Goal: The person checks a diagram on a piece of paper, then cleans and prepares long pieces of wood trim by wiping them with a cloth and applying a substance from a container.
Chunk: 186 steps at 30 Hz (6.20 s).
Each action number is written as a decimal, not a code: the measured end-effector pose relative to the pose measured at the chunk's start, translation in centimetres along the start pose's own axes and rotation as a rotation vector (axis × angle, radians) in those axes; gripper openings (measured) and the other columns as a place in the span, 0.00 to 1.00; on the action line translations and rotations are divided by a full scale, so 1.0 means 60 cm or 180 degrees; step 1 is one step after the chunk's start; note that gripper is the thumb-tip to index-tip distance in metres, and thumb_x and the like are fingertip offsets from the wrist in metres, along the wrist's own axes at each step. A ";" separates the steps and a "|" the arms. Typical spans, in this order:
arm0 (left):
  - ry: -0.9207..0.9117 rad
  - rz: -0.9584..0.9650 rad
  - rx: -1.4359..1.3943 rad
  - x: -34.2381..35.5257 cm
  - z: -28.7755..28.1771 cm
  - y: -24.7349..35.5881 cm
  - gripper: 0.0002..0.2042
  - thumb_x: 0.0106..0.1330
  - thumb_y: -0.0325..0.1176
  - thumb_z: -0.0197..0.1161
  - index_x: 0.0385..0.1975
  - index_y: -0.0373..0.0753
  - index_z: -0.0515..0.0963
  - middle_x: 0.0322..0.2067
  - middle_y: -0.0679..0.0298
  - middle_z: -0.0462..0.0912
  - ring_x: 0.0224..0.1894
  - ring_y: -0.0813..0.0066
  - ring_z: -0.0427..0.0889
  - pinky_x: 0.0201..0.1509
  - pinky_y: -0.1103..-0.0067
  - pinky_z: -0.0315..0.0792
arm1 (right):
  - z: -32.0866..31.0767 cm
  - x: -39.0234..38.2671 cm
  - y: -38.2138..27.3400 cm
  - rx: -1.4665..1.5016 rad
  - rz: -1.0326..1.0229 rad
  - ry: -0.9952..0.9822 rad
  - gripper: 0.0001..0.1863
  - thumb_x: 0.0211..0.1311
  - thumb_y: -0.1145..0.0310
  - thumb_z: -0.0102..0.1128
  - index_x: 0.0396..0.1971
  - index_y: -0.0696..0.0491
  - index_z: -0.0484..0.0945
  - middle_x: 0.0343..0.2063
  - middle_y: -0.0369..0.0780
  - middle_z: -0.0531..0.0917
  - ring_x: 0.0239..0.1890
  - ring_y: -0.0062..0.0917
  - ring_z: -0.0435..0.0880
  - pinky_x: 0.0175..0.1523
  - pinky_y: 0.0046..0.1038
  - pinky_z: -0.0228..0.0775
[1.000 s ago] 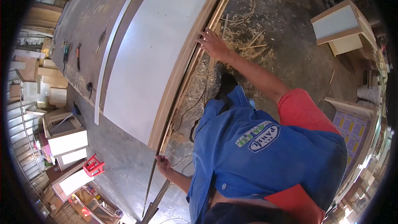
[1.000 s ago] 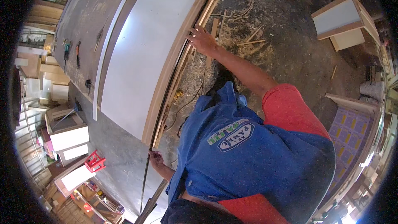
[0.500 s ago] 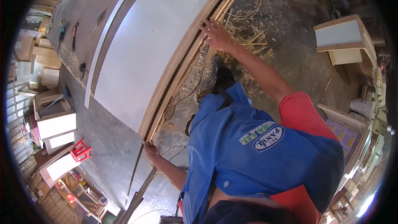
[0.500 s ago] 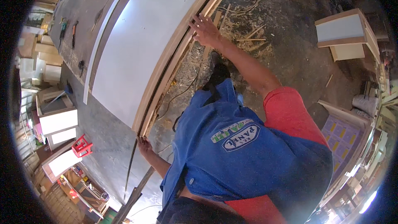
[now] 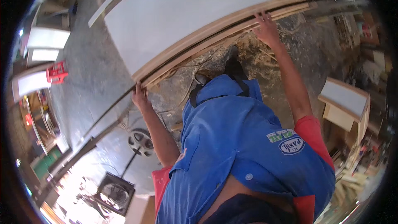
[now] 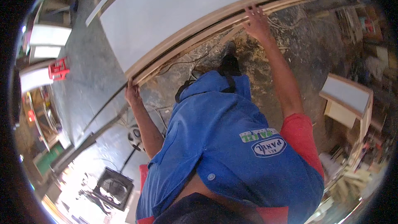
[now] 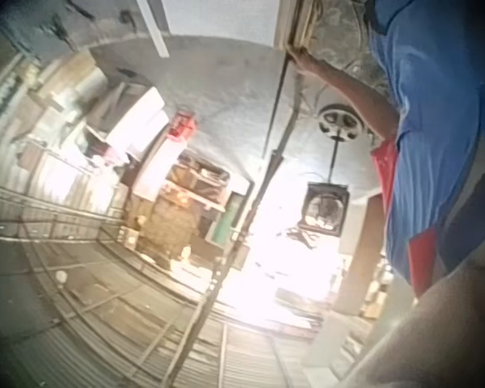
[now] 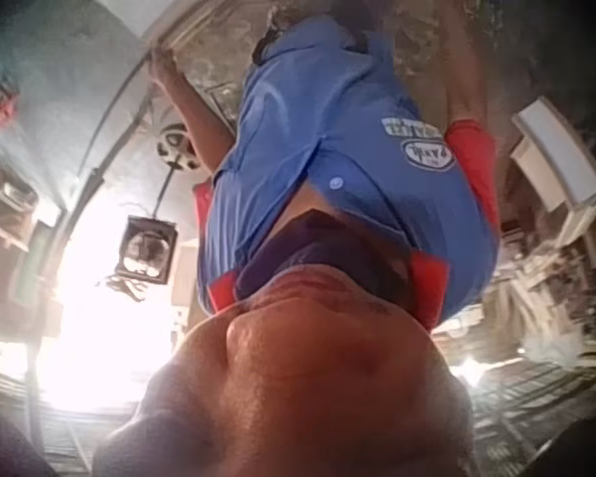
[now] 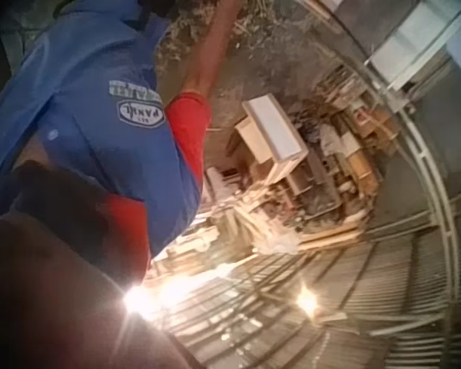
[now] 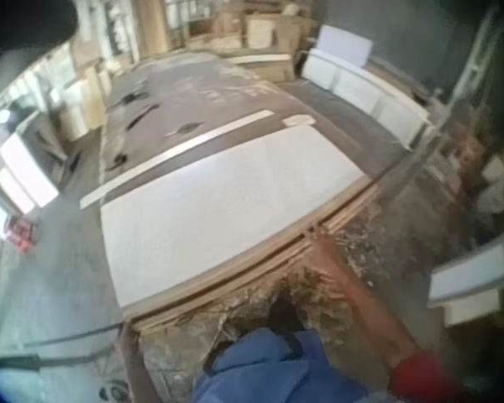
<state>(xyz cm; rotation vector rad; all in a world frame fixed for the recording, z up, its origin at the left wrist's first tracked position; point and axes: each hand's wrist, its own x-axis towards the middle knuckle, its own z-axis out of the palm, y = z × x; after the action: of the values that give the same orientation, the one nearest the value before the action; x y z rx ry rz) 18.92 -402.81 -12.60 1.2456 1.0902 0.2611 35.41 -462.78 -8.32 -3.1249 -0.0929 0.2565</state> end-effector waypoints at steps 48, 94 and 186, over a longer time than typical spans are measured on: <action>0.0745 0.0788 -0.0598 -0.065 0.051 -0.021 0.34 0.56 0.39 0.79 0.58 0.27 0.71 0.51 0.49 0.79 0.45 0.67 0.81 0.51 0.73 0.75 | -0.021 -0.071 -0.200 0.0276 -0.1586 0.0284 0.43 0.63 0.68 0.65 0.76 0.41 0.54 0.75 0.45 0.55 0.76 0.48 0.52 0.74 0.52 0.53; -0.0313 -0.0356 -0.0773 -0.046 0.085 -0.072 0.32 0.61 0.49 0.72 0.63 0.46 0.73 0.65 0.62 0.73 0.64 0.62 0.70 0.64 0.58 0.59 | 0.002 0.072 0.238 0.2257 0.1817 0.1614 0.43 0.71 0.47 0.55 0.75 0.56 0.50 0.72 0.56 0.54 0.74 0.52 0.54 0.74 0.52 0.56; -0.0059 0.3245 0.4447 -0.298 0.348 -0.100 0.28 0.68 0.39 0.55 0.70 0.51 0.68 0.75 0.54 0.54 0.77 0.42 0.49 0.74 0.40 0.47 | -0.053 0.095 0.367 0.1558 0.0065 0.0806 0.28 0.70 0.53 0.56 0.62 0.56 0.73 0.65 0.48 0.71 0.71 0.43 0.65 0.71 0.50 0.57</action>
<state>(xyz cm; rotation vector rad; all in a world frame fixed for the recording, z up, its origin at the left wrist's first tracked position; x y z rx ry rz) 23.78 -430.39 -10.08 3.0136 0.4018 0.2243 42.85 -484.40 -6.34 -2.6425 0.0044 -0.1055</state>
